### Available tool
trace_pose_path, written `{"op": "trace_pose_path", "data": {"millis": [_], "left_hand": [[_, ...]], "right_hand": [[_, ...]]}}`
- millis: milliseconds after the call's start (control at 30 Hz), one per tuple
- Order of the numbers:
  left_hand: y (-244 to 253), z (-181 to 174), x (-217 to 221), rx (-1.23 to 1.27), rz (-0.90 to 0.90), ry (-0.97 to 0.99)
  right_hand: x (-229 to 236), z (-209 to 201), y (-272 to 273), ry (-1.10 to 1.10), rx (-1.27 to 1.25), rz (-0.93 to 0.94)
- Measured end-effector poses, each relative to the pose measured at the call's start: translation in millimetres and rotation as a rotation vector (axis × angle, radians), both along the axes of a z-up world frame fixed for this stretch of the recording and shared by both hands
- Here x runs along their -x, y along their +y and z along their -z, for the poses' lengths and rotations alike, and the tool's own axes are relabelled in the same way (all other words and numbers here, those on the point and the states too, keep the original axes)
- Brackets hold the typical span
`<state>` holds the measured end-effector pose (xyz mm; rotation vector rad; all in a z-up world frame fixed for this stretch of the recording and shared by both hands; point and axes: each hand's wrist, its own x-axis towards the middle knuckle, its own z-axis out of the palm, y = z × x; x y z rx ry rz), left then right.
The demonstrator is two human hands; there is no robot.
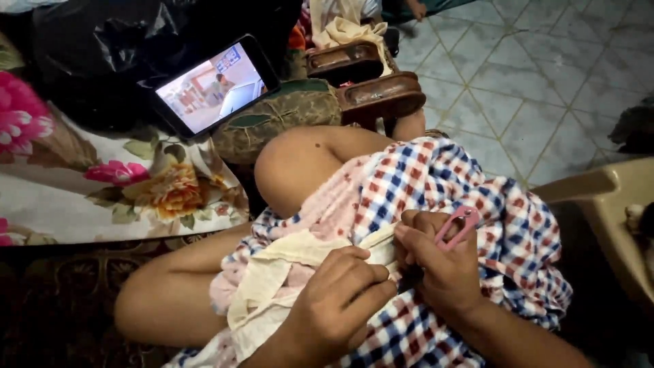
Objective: A person sits on the floor hand-sewing a white fabric item, using a small pink tool to assist, while a tablet plays a video nearby.
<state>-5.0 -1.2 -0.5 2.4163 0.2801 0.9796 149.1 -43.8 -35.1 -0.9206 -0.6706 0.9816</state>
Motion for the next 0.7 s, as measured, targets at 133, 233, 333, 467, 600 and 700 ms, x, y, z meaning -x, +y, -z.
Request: {"op": "trace_pose_path", "data": {"millis": [133,233,333,467,600,700], "left_hand": [[0.4,1.1,0.1,0.025,0.002,-0.032],[0.3,2.0,-0.2,0.026,-0.011,-0.040],[0.0,2.0,0.1,0.033,-0.024,-0.036],[0.2,0.6,0.1,0.039,-0.022,-0.036],[0.9,1.3,0.2,0.022,-0.009,-0.049],[-0.1,2.4,1.2,0.025,-0.018,-0.047]], "right_hand": [[0.2,3.3,-0.8,0.009,-0.004,0.003],[0.5,3.7,1.0,0.077,-0.013,0.026],[0.8,3.3,2.6,0.131,-0.047,0.034],[1.3,1.9,3.0,0.103,-0.050,0.029],[0.5,2.6,3.5,0.134,-0.081,0.032],[1.0,0.2,2.2,0.018,-0.022,-0.021]]}}
